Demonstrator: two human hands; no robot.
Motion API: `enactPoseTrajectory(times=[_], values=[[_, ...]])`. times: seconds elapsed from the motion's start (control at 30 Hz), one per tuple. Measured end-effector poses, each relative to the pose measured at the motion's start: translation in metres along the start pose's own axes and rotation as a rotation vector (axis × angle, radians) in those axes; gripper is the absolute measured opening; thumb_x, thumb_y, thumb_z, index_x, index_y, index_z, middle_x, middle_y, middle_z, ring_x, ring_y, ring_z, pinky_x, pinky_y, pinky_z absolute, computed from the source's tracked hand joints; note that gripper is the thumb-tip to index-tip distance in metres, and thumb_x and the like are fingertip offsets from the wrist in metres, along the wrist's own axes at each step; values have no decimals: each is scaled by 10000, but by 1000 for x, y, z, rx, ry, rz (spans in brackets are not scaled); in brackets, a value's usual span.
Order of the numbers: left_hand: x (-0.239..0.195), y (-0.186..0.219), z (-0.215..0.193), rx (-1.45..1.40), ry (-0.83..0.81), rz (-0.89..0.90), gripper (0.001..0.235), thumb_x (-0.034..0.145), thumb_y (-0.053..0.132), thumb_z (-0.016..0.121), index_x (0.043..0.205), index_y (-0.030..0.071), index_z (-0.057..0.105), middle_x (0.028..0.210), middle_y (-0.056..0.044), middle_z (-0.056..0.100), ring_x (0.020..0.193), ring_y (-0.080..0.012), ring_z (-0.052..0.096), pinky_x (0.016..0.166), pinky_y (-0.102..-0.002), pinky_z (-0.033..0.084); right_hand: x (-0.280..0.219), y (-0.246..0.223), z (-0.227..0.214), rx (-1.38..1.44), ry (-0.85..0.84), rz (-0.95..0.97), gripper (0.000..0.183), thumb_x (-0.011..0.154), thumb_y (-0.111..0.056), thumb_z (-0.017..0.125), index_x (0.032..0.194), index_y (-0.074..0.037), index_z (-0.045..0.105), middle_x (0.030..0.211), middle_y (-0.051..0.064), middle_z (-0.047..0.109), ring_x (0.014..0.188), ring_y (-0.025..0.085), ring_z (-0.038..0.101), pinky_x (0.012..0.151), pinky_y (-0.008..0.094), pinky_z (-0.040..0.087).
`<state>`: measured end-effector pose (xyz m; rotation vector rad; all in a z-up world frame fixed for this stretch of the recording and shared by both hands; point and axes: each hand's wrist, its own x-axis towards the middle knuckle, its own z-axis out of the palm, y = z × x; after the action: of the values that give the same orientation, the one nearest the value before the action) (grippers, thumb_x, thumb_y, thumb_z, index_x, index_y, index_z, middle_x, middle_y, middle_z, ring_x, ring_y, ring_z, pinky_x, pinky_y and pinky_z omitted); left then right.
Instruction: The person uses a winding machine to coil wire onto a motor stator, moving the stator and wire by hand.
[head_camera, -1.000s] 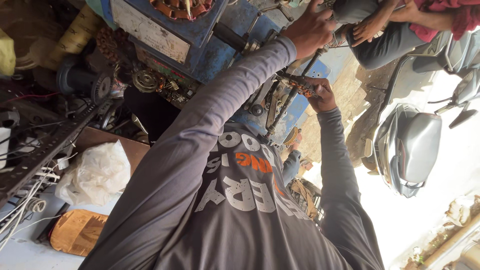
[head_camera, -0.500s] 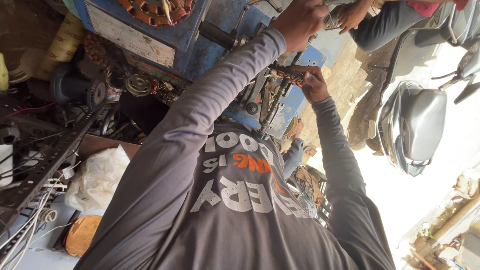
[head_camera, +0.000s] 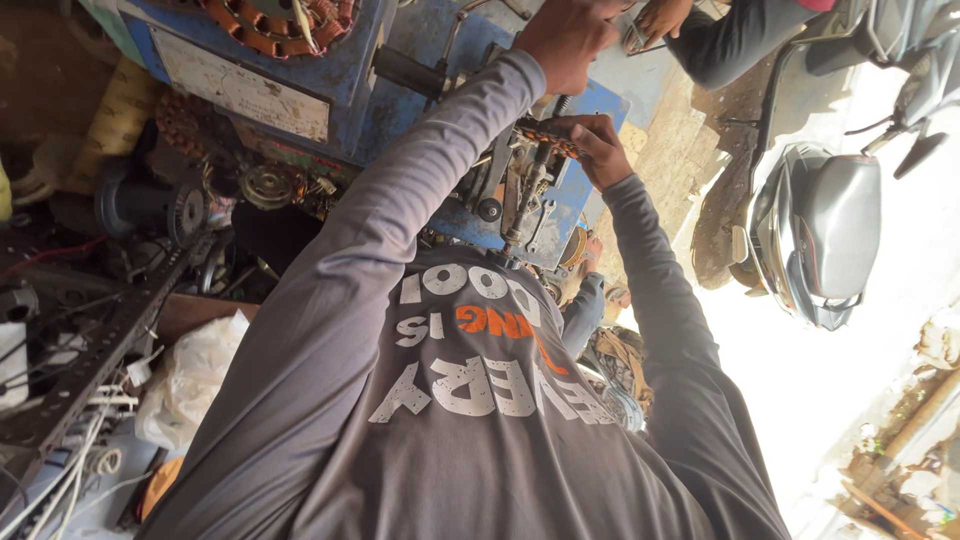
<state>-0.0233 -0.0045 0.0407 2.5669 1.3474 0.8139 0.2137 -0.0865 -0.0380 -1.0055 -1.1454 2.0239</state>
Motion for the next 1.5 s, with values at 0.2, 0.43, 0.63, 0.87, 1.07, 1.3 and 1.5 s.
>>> enactPoseTrajectory(times=[0.2,0.43,0.63,0.87,1.07,1.3,1.5], values=[[-17,19,-47,-141,319,131,464,692,-13,690,1116,155,774,1295,-70,619,1242,-300,585,1002,-568,418,7,-17,29,105,-33,-34,586,1000,-475,579,1340,2,579,1370,152,624,1291,259,590,1147,412,447],[-258,-116,-158,-18,1086,-512,428,910,150,611,1335,115,638,1468,-98,548,1357,-302,517,1160,-531,391,11,-37,48,379,142,60,503,1043,-644,532,1158,-156,564,1141,34,548,1031,217,545,903,384,449],[-435,-290,-185,-794,967,-1095,520,1006,333,468,1478,119,505,1517,-91,523,1335,-283,507,1133,-483,423,27,-45,52,272,419,503,835,663,-854,503,1202,-218,557,1169,205,674,1052,404,667,854,601,464],[-424,-281,-154,-1434,826,-907,564,1053,452,353,1537,165,388,1584,-61,509,1455,-237,484,1148,-396,369,26,-38,45,275,333,447,919,775,-886,473,1378,-195,533,1352,283,587,1167,446,584,1019,635,358],[-394,-294,-142,-1411,1010,-677,589,1121,441,466,1545,33,485,1571,-215,531,1450,-331,513,1268,-484,419,38,-32,42,196,466,492,900,769,-865,431,1373,-206,536,1421,284,484,1213,458,576,1014,700,361],[-384,-291,-151,-1313,988,-804,596,1115,399,480,1581,33,420,1628,-179,447,1496,-310,473,1242,-498,383,34,-30,42,225,471,447,882,792,-851,448,1343,-174,578,1408,302,524,1156,427,609,952,665,458],[-378,-302,-148,-1291,892,-826,583,1065,331,523,1534,-10,459,1581,-199,494,1449,-326,540,1205,-473,438,33,-27,41,282,529,417,784,815,-830,487,1294,-214,561,1409,249,494,1135,406,573,938,635,453]])
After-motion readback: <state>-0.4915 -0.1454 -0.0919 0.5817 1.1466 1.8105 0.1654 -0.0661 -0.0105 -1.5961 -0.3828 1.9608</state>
